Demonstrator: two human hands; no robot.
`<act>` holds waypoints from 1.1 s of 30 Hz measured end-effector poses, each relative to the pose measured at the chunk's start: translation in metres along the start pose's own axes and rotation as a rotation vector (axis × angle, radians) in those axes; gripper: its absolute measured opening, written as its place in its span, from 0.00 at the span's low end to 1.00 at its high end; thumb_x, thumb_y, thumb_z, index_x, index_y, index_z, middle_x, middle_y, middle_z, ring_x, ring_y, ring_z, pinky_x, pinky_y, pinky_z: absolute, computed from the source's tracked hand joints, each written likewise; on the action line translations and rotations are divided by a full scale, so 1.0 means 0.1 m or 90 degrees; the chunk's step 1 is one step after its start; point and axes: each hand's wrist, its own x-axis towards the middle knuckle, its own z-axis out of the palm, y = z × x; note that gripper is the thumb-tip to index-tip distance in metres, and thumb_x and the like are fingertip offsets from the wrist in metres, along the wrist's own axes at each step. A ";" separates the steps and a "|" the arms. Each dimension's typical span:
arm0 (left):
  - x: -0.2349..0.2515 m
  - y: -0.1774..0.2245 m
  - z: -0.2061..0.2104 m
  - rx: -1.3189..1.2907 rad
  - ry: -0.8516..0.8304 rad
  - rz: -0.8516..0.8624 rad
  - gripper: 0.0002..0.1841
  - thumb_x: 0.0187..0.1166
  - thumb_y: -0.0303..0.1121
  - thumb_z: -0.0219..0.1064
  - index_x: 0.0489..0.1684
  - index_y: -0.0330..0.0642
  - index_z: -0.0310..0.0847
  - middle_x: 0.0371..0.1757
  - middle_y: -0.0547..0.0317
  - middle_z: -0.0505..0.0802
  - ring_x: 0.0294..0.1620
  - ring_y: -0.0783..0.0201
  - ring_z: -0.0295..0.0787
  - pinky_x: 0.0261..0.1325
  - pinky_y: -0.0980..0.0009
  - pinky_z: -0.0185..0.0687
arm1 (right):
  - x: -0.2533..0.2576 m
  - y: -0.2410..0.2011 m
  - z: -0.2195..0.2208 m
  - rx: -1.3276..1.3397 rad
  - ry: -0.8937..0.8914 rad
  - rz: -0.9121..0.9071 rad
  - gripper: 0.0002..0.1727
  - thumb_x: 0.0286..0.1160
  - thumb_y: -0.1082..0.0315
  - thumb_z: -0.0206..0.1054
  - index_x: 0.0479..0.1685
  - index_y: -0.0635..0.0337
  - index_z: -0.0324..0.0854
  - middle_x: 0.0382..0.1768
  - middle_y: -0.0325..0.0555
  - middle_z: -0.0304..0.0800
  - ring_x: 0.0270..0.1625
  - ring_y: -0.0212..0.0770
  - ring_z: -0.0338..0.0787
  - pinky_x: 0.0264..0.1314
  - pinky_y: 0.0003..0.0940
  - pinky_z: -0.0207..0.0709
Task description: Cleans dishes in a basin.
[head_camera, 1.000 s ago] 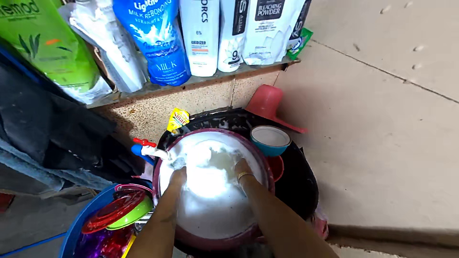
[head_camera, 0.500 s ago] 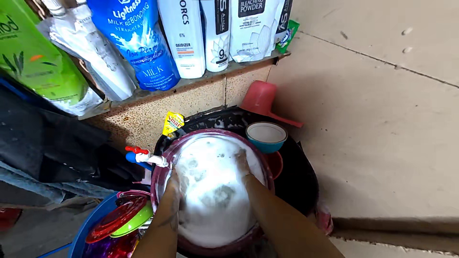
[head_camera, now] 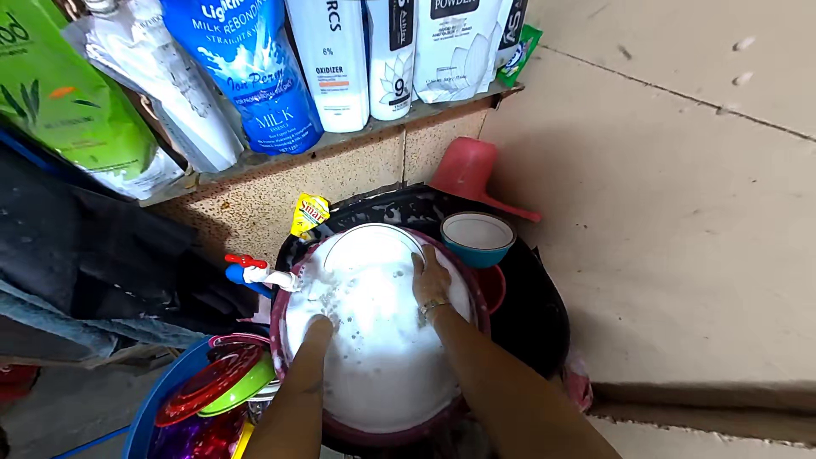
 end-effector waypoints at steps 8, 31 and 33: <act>0.11 -0.15 -0.03 -0.236 0.182 0.069 0.30 0.84 0.30 0.63 0.85 0.31 0.61 0.76 0.32 0.80 0.78 0.40 0.77 0.79 0.45 0.71 | -0.08 0.04 0.00 0.000 -0.227 0.078 0.25 0.95 0.70 0.46 0.81 0.81 0.62 0.83 0.76 0.66 0.88 0.65 0.65 0.91 0.54 0.55; -0.58 0.15 -0.43 -0.434 0.346 0.342 0.23 0.83 0.33 0.66 0.78 0.46 0.75 0.76 0.45 0.83 0.77 0.47 0.78 0.77 0.40 0.72 | -0.12 -0.05 0.19 -0.064 -0.066 -0.098 0.28 0.83 0.56 0.65 0.75 0.65 0.76 0.73 0.63 0.81 0.77 0.59 0.79 0.80 0.57 0.70; -0.76 0.23 -0.54 -0.355 0.400 0.418 0.20 0.82 0.33 0.68 0.71 0.44 0.80 0.76 0.44 0.82 0.78 0.47 0.77 0.78 0.41 0.72 | 0.04 -0.21 0.12 -0.106 -0.020 -0.070 0.24 0.77 0.63 0.69 0.70 0.65 0.79 0.68 0.64 0.83 0.74 0.61 0.82 0.74 0.61 0.76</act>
